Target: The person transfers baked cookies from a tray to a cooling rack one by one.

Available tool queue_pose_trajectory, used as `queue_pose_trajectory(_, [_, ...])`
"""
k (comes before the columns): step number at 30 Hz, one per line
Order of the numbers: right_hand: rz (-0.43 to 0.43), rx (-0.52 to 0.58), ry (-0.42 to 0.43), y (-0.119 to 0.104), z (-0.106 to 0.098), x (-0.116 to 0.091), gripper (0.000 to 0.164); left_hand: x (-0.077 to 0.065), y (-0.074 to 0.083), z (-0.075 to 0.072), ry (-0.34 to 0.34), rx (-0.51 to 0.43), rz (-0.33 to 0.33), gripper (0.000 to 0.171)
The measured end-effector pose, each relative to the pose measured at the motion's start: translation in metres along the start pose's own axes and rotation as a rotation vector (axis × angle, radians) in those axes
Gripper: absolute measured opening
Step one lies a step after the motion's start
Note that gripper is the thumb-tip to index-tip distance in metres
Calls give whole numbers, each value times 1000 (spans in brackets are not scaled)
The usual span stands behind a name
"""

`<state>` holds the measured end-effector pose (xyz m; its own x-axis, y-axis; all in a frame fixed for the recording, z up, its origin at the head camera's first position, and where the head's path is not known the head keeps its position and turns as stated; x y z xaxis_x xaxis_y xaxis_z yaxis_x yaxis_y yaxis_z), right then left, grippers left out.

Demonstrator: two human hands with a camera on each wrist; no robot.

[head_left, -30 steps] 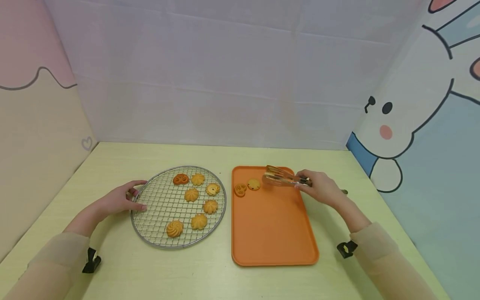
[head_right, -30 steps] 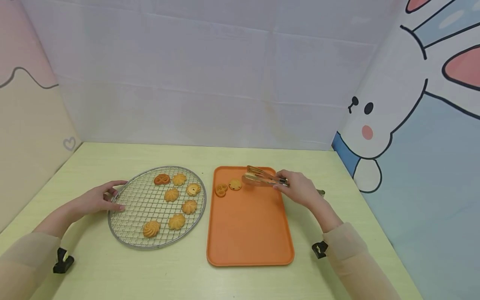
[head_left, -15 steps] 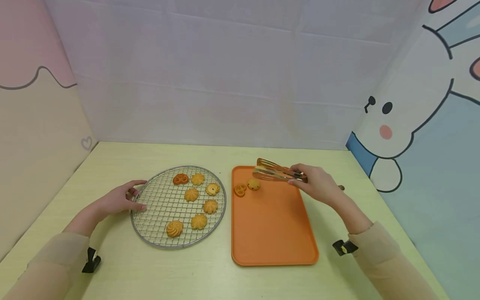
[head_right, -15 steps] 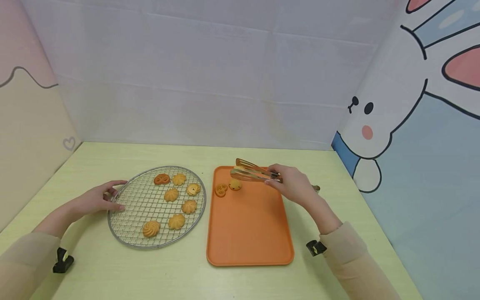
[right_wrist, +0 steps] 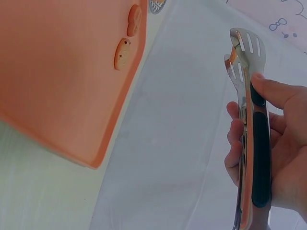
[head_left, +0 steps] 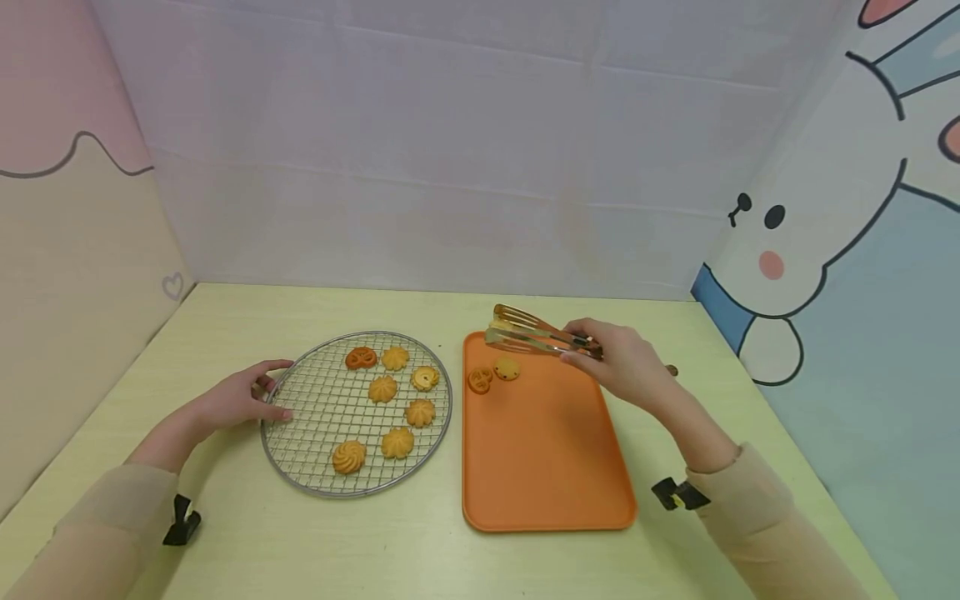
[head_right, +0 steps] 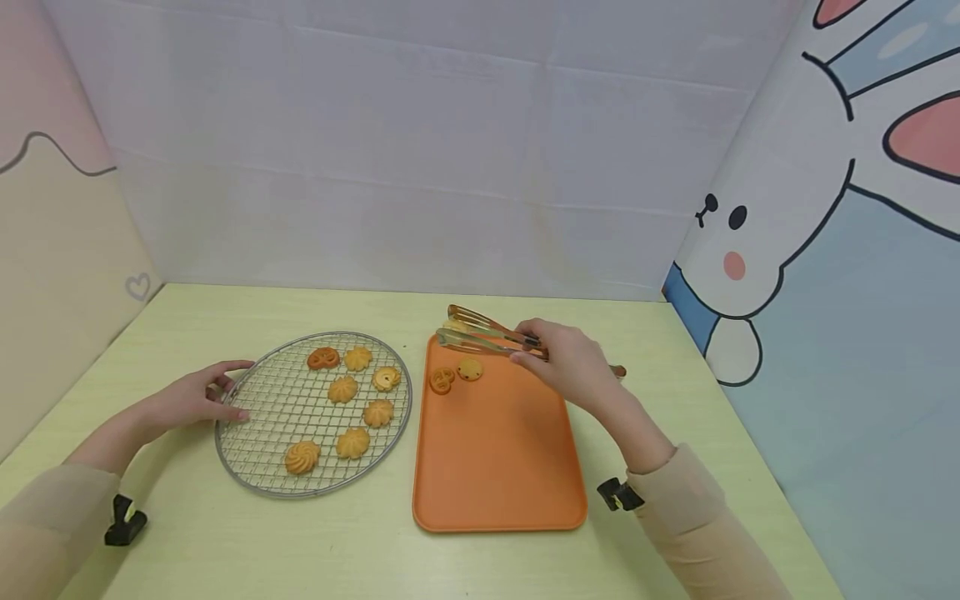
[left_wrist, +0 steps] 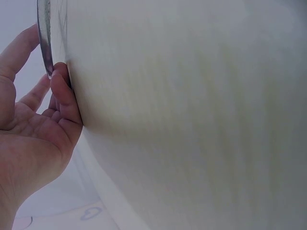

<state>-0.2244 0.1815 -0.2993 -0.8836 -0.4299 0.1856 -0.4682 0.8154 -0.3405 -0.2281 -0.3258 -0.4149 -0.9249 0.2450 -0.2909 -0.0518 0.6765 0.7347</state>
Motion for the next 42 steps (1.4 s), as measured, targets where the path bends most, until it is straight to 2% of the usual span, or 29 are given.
queue_pose_trajectory(12, [-40, 17, 5, -26, -2, 8, 38, 1, -2, 0, -10, 1, -14, 93])
queue_pose_trajectory(20, [-70, 29, -1, -43, 4, 16, 38, 0, -1, -1, -9, -5, -9, 92])
queue_pose_trajectory(36, [-78, 66, -91, -71, 36, 28, 39, 0, 0, -1, -1, 9, -14, 94])
queue_pose_trajectory(42, [-128, 41, -95, -80, 52, 30, 38, -1, 1, -1, -2, 8, -16, 93])
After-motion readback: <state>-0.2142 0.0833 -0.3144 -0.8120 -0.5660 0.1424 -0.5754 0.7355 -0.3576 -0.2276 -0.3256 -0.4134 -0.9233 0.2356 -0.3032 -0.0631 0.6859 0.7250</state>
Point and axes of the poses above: each hand's wrist, its own x-axis towards the middle knuckle, its own z-axis out of the palm, y = z × x, the point moved 3 cm from there along x, towards the middle knuckle, and after that the axes turned 3 degrees about -x, right-handed, at the moved point
